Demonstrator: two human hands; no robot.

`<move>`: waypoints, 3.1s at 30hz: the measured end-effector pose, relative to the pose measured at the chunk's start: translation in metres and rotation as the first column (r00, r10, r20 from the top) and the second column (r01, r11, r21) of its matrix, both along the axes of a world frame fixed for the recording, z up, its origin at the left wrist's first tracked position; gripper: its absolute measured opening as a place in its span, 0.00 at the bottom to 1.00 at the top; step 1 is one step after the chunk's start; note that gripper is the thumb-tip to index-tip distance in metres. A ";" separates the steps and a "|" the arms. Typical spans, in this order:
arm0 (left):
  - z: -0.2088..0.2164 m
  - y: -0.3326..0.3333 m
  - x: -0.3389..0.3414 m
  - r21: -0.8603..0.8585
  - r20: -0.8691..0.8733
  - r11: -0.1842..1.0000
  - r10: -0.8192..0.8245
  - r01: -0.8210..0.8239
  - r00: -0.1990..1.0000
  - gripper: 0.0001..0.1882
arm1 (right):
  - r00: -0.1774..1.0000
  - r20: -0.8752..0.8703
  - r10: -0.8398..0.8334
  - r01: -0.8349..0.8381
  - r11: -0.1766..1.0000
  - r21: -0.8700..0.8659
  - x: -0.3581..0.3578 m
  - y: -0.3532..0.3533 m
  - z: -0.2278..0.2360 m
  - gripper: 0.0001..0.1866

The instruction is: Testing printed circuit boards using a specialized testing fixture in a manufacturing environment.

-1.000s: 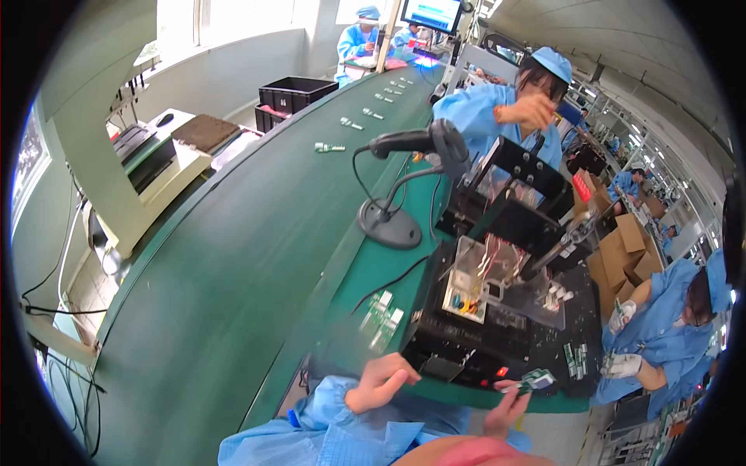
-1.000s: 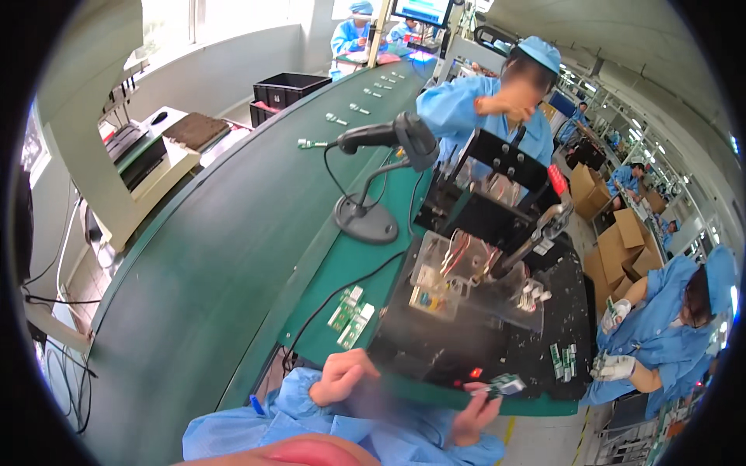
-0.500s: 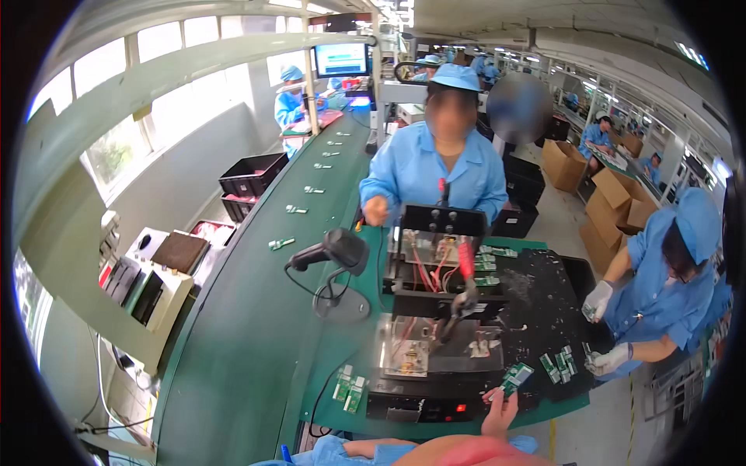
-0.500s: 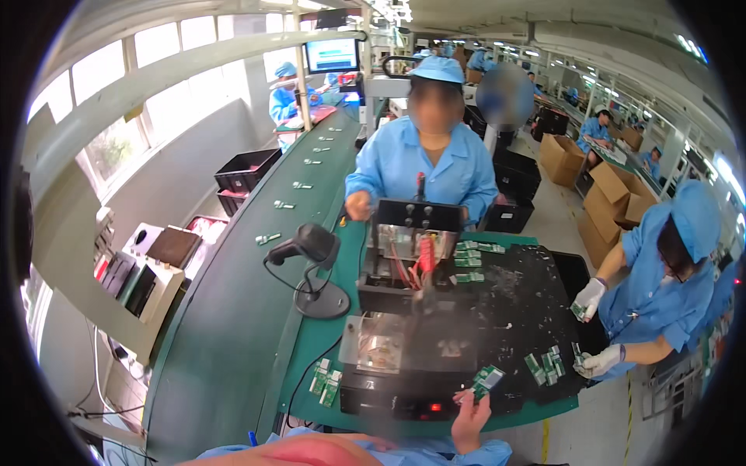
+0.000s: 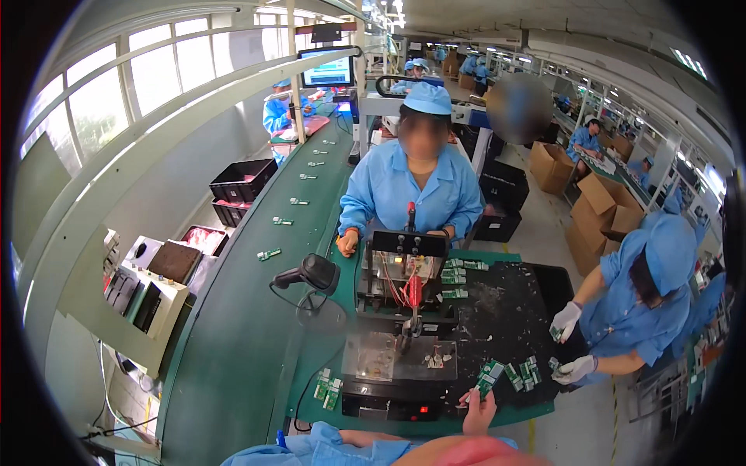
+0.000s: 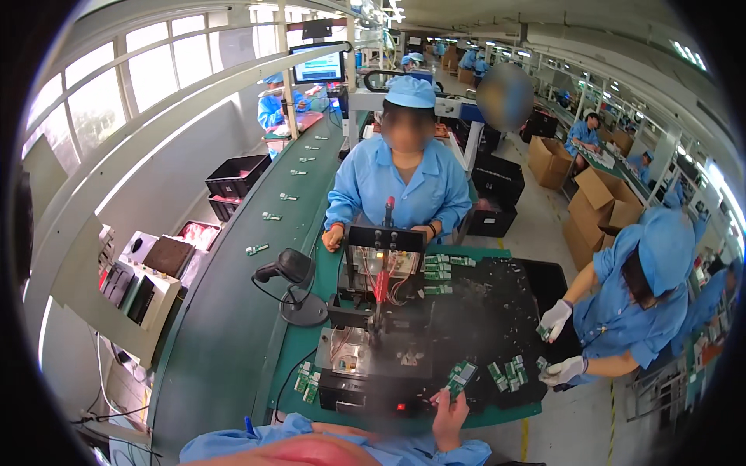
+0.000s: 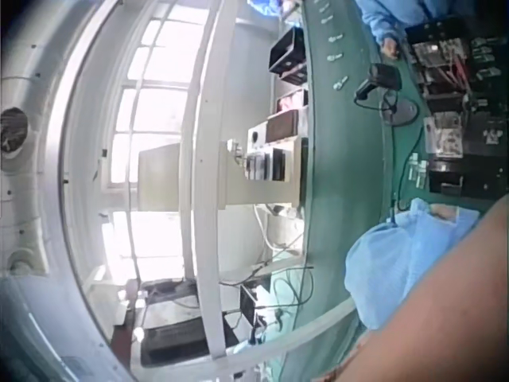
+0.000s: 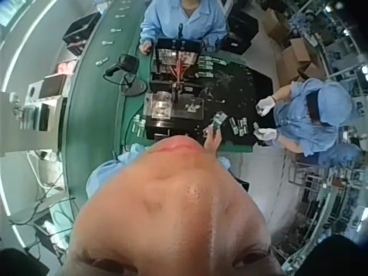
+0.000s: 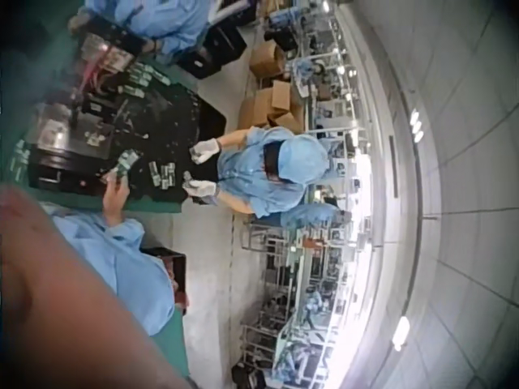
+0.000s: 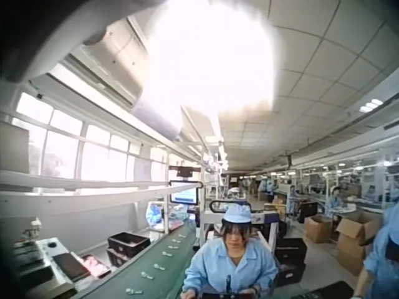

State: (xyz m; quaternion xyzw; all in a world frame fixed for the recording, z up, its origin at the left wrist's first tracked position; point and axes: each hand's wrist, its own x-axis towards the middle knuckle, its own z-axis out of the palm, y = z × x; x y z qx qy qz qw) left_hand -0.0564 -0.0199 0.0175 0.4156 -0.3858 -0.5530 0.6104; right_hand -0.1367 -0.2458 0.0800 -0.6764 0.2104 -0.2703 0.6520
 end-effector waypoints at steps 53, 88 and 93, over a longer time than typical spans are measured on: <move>-0.043 0.112 -0.043 -0.274 0.656 0.288 0.753 -0.918 0.041 0.10 | 0.682 -0.124 0.720 -0.651 0.522 -0.550 -0.060 0.087 -0.112 0.14; -0.047 0.123 0.103 -0.465 0.796 0.125 0.492 -0.877 -0.352 0.12 | 0.890 -0.450 -0.076 -0.400 0.344 -0.849 -0.022 -0.199 -0.139 0.16; -0.015 0.121 0.074 -0.461 0.825 0.121 0.422 -0.879 -0.375 0.12 | 0.769 -0.477 0.426 -0.602 0.232 -0.764 0.000 -0.194 -0.127 0.17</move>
